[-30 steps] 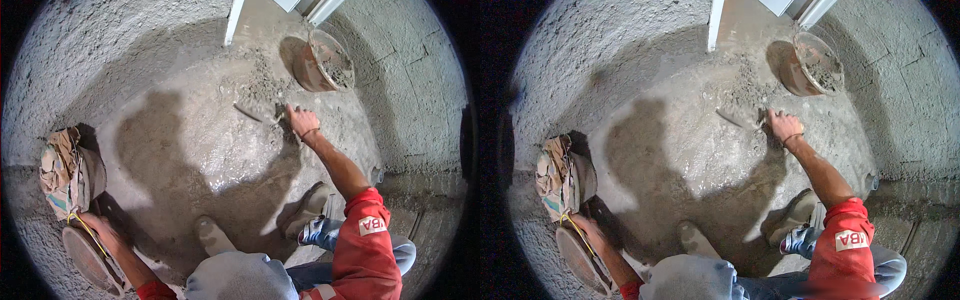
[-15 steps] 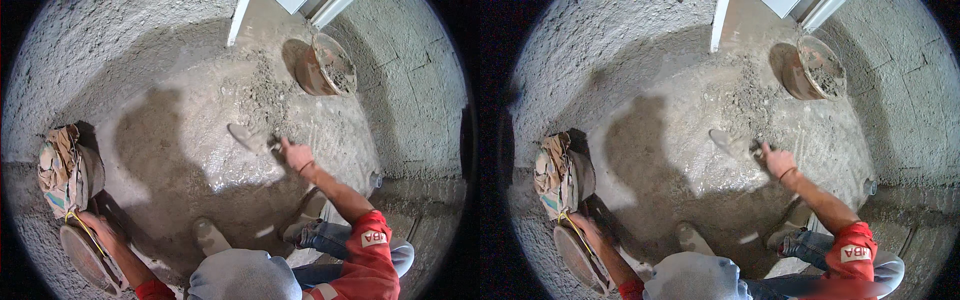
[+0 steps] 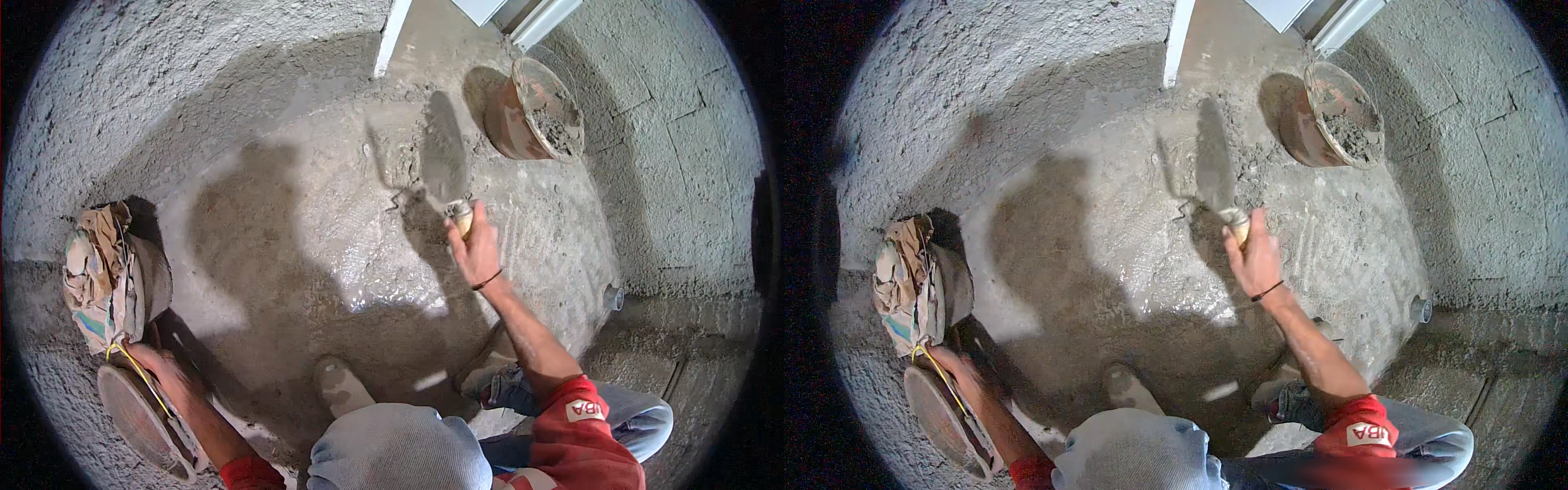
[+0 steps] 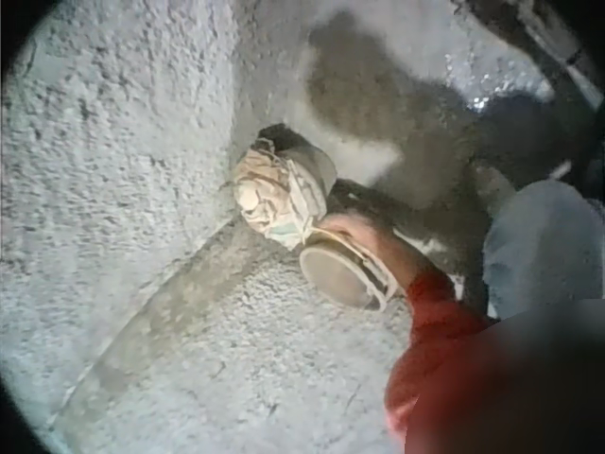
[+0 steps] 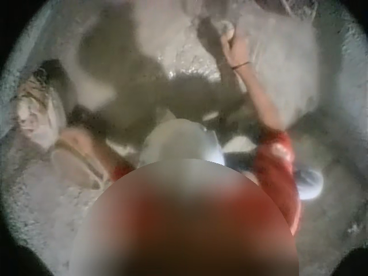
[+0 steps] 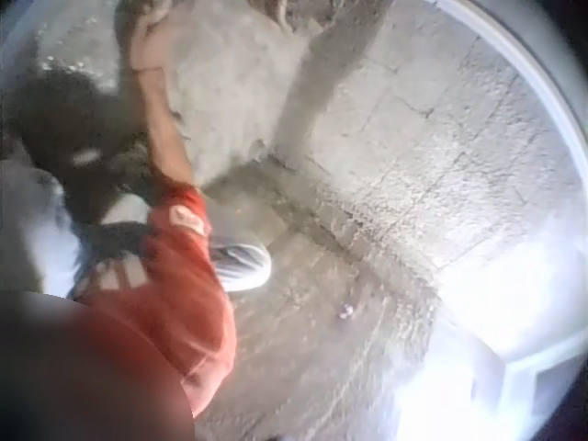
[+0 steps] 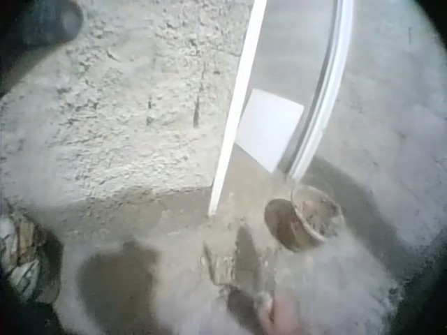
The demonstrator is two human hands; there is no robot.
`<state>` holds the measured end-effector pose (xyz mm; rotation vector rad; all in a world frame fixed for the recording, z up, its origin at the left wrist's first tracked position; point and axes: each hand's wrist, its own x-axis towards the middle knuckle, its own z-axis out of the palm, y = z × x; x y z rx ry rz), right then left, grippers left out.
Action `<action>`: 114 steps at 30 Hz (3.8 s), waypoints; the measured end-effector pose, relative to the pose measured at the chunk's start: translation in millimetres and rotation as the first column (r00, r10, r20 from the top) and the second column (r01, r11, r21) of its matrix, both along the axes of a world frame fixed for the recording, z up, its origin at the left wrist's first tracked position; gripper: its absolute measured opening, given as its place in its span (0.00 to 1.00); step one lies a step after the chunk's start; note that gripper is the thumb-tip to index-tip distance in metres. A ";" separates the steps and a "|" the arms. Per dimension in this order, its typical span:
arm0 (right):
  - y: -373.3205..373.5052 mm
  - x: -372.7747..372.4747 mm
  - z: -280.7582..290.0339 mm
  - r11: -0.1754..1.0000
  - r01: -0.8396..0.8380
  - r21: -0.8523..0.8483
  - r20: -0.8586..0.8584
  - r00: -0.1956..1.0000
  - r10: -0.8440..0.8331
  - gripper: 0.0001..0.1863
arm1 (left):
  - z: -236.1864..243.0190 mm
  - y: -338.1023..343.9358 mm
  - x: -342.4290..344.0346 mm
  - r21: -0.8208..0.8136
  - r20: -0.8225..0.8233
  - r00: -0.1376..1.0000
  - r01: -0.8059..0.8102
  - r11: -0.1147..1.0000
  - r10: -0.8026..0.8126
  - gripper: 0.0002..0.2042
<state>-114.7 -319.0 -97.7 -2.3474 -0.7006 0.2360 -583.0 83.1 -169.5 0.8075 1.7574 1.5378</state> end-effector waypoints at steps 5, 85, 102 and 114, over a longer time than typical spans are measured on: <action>-21.8 2.8 -47.9 0.846 -0.109 -0.522 -0.019 0.993 0.117 0.18 | 13.3 -8.4 26.7 -0.024 0.061 0.998 0.032 0.999 -0.031 0.23; -19.4 22.7 -27.2 0.765 -0.214 -0.607 0.288 0.838 0.463 0.10 | -21.1 10.4 -10.2 -0.048 0.048 0.996 0.077 0.996 -0.075 0.22; -113.9 67.5 173.7 0.661 -0.101 -0.744 0.328 0.806 0.492 0.19 | -133.7 47.1 -75.3 0.086 -0.179 0.979 0.117 0.989 -0.100 0.24; -286.0 -58.7 74.1 0.800 0.582 -0.146 -0.644 0.558 -0.523 0.20 | -103.2 9.1 28.5 -0.021 0.079 0.976 0.204 0.979 -0.202 0.23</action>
